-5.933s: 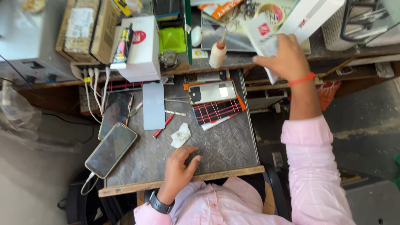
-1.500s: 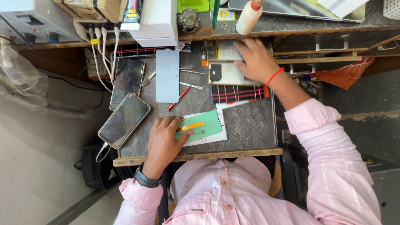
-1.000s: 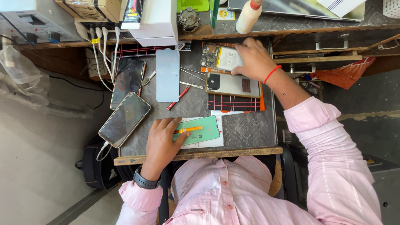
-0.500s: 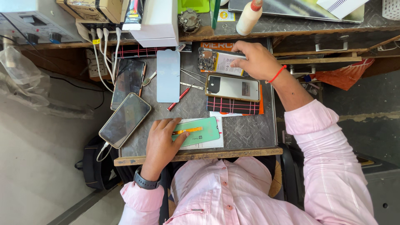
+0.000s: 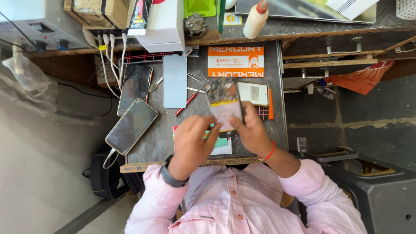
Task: The person removes a rubber band from a smartphone, cleans the screen with a cloth, and uses a prying tool to open the device's back cover. They proceed to inspect the internal components, including the battery and circuit board, using tweezers.
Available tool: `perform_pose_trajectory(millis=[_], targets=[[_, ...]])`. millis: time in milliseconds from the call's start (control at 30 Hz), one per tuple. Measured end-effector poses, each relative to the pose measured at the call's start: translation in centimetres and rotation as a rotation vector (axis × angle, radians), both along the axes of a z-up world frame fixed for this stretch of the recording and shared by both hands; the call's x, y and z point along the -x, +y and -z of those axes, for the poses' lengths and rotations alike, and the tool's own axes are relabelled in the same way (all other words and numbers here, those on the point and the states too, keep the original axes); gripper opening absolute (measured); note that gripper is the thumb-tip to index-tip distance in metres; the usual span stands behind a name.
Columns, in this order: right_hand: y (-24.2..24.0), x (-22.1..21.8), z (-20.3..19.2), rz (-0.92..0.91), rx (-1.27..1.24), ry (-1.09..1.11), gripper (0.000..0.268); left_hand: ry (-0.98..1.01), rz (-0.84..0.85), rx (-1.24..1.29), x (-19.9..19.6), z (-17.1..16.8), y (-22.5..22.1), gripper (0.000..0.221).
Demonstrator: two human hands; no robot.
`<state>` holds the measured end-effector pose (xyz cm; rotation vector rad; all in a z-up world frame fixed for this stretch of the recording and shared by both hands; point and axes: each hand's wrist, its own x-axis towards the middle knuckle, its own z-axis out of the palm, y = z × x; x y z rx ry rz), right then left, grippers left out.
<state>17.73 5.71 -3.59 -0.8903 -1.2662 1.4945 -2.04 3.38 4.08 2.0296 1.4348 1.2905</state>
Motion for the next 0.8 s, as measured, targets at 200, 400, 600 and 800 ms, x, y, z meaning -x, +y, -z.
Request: perform_pose_trajectory(millis=[200,400,600,800], targets=[[-1.3,0.4,0.8,0.139,-0.118,-0.15,0.031,0.064,-0.024,-0.109,-3.3,-1.6,3.0,0.019],[-0.6,0.3,-0.3,0.2,-0.155,-0.346,0.033,0.153,-0.049,-0.085,-3.9,-1.3,4.1,0.019],[-0.2,-0.3,-1.1,0.201,-0.243,-0.452,0.036,0.204,-0.033,-0.078,-4.1,-2.2,5.0,0.019],[-1.8,-1.4,-1.8,0.148,-0.214,-0.509,0.032,0.257,0.009,-0.086,-3.9,-2.2,3.0,0.02]])
